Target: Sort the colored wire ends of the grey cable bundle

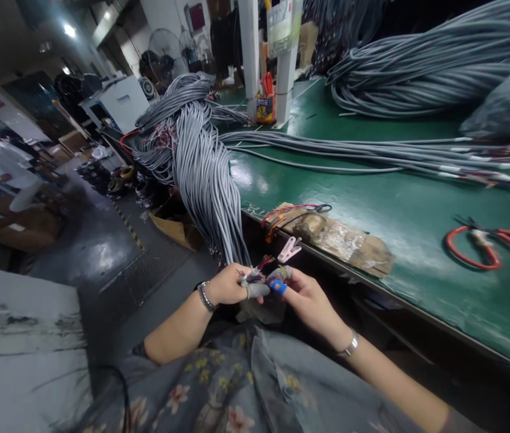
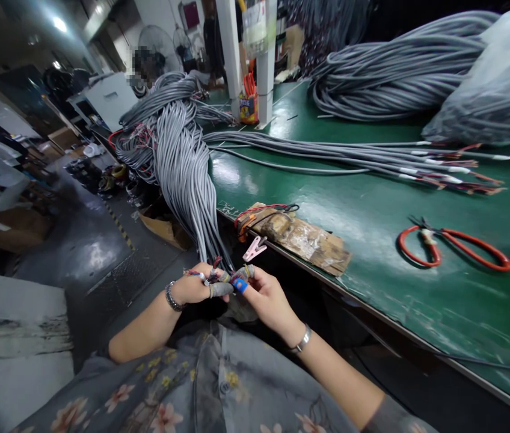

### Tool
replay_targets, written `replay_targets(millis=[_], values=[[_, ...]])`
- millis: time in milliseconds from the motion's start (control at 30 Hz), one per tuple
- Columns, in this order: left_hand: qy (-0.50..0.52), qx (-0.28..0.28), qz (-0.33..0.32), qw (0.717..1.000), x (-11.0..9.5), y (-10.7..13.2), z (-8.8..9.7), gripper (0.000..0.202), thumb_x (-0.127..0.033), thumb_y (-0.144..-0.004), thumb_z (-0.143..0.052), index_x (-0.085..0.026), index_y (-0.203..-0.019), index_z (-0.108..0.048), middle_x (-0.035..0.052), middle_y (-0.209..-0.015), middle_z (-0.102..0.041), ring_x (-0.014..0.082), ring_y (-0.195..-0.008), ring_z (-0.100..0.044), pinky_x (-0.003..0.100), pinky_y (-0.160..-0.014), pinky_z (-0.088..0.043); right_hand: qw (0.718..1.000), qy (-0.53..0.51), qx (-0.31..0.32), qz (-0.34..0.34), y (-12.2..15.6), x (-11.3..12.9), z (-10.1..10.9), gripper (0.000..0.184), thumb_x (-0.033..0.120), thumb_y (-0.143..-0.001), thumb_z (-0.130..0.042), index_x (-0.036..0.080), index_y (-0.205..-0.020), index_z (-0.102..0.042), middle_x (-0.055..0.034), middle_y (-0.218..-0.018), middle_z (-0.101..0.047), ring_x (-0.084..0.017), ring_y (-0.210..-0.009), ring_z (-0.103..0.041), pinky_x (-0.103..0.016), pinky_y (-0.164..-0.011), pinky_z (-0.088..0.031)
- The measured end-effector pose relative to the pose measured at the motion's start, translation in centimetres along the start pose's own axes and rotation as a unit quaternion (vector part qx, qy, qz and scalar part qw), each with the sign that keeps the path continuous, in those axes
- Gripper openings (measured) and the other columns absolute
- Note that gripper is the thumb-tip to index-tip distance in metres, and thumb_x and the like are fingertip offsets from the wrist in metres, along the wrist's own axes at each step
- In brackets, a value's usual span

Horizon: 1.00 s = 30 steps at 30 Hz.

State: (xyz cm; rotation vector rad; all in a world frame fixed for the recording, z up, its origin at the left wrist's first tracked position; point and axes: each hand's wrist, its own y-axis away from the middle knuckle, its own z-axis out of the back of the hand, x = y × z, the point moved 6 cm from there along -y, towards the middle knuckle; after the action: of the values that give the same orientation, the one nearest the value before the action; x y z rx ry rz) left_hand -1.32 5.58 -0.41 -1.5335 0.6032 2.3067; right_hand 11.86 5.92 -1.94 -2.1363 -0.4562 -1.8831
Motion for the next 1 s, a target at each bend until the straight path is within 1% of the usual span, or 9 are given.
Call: replay_targets(millis=[100, 167, 267, 367, 433, 533, 633, 833, 1000], values=[[0.088, -0.040, 0.026, 0.995, 0.6, -0.3, -0.2, 0.039, -0.051, -0.066, -0.074, -0.013, -0.063, -0.064, 0.0036, -0.059, -0.064, 0.0121, -0.055, -0.057, 0.022, -0.056, -0.044, 1.000, -0.020, -0.012, -0.017, -0.2, 0.0, 0.1, 0.036, 0.054, -0.068, -0.071, 0.020, -0.072, -0.061, -0.0006, -0.063, -0.061, -0.013, -0.055, -0.050, -0.027, -0.055, -0.044], [0.142, -0.104, 0.029, 0.984, 0.9, -0.4, 0.0, 0.042, -0.053, -0.063, -0.076, -0.013, -0.062, -0.064, 0.0031, -0.058, -0.063, 0.0128, -0.055, -0.058, 0.023, -0.057, -0.046, 0.998, -0.040, -0.033, -0.025, -0.3, -0.2, 0.2, 0.035, 0.053, -0.067, -0.072, 0.020, -0.072, -0.061, -0.0001, -0.063, -0.061, -0.012, -0.054, -0.048, -0.026, -0.053, -0.042], [0.175, -0.181, 0.029, 0.967, 0.8, -0.2, 0.1, 0.044, -0.054, -0.063, -0.075, -0.012, -0.057, -0.063, 0.0042, -0.056, -0.063, 0.0128, -0.053, -0.058, 0.024, -0.057, -0.047, 0.996, -0.064, -0.057, -0.033, -0.2, -0.6, 0.1, 0.036, 0.052, -0.064, -0.075, 0.019, -0.072, -0.061, 0.0006, -0.061, -0.059, -0.011, -0.053, -0.046, -0.025, -0.050, -0.040], [0.213, -0.226, 0.036, 0.950, 0.8, 0.1, 0.2, 0.045, -0.055, -0.063, -0.075, -0.012, -0.056, -0.063, 0.0042, -0.054, -0.062, 0.0131, -0.051, -0.058, 0.025, -0.054, -0.047, 0.995, -0.069, -0.055, -0.041, -0.1, -1.1, -0.2, 0.038, 0.054, -0.063, -0.075, 0.019, -0.073, -0.061, 0.0011, -0.060, -0.058, -0.011, -0.052, -0.044, -0.024, -0.048, -0.039], [0.211, -0.237, 0.042, 0.947, 0.8, 0.3, 0.3, 0.043, -0.053, -0.062, -0.075, -0.012, -0.056, -0.063, 0.0039, -0.053, -0.062, 0.0128, -0.050, -0.057, 0.025, -0.054, -0.047, 0.996, -0.062, -0.051, -0.042, -0.1, -1.2, -0.3, 0.040, 0.057, -0.065, -0.073, 0.020, -0.074, -0.061, 0.0011, -0.060, -0.058, -0.012, -0.052, -0.045, -0.024, -0.049, -0.039], [0.175, -0.227, 0.054, 0.957, 0.9, 0.5, 0.3, 0.040, -0.048, -0.061, -0.078, -0.013, -0.054, -0.061, 0.0027, -0.051, -0.060, 0.0124, -0.049, -0.056, 0.024, -0.053, -0.047, 0.997, -0.048, -0.045, -0.028, -0.4, -1.1, -0.3, 0.042, 0.060, -0.066, -0.070, 0.020, -0.076, -0.061, -0.0003, -0.065, -0.061, -0.013, -0.056, -0.049, -0.026, -0.052, -0.043], [0.136, -0.197, 0.043, 0.970, 0.8, 0.6, -0.1, 0.035, -0.044, -0.062, -0.078, -0.014, -0.056, -0.060, 0.0018, -0.052, -0.061, 0.0121, -0.050, -0.056, 0.023, -0.052, -0.045, 0.998, -0.043, -0.038, -0.017, -0.7, -0.9, -0.5, 0.043, 0.060, -0.063, -0.073, 0.021, -0.077, -0.060, -0.0017, -0.071, -0.064, -0.016, -0.062, -0.056, -0.028, -0.058, -0.047], [0.037, -0.167, 0.024, 0.985, 0.3, 0.8, -0.3, 0.026, -0.035, -0.071, -0.069, -0.014, -0.058, -0.064, 0.0018, -0.056, -0.063, 0.0113, -0.053, -0.054, 0.021, -0.051, -0.041, 0.995, -0.081, -0.028, -0.047, -0.6, -1.4, -0.5, 0.039, 0.055, -0.062, -0.077, 0.020, -0.070, -0.062, -0.0015, -0.065, -0.066, -0.017, -0.063, -0.059, -0.031, -0.065, -0.049], [-0.022, -0.060, 0.024, 0.998, 0.5, 0.6, -0.8, 0.018, -0.027, -0.071, -0.066, -0.014, -0.059, -0.065, 0.0013, -0.058, -0.064, 0.0121, -0.056, -0.056, 0.021, -0.055, -0.041, 0.995, -0.081, -0.004, -0.063, -0.1, -1.8, -0.5, 0.038, 0.055, -0.061, -0.077, 0.020, -0.067, -0.063, -0.0012, -0.062, -0.066, -0.017, -0.059, -0.058, -0.030, -0.061, -0.049]])
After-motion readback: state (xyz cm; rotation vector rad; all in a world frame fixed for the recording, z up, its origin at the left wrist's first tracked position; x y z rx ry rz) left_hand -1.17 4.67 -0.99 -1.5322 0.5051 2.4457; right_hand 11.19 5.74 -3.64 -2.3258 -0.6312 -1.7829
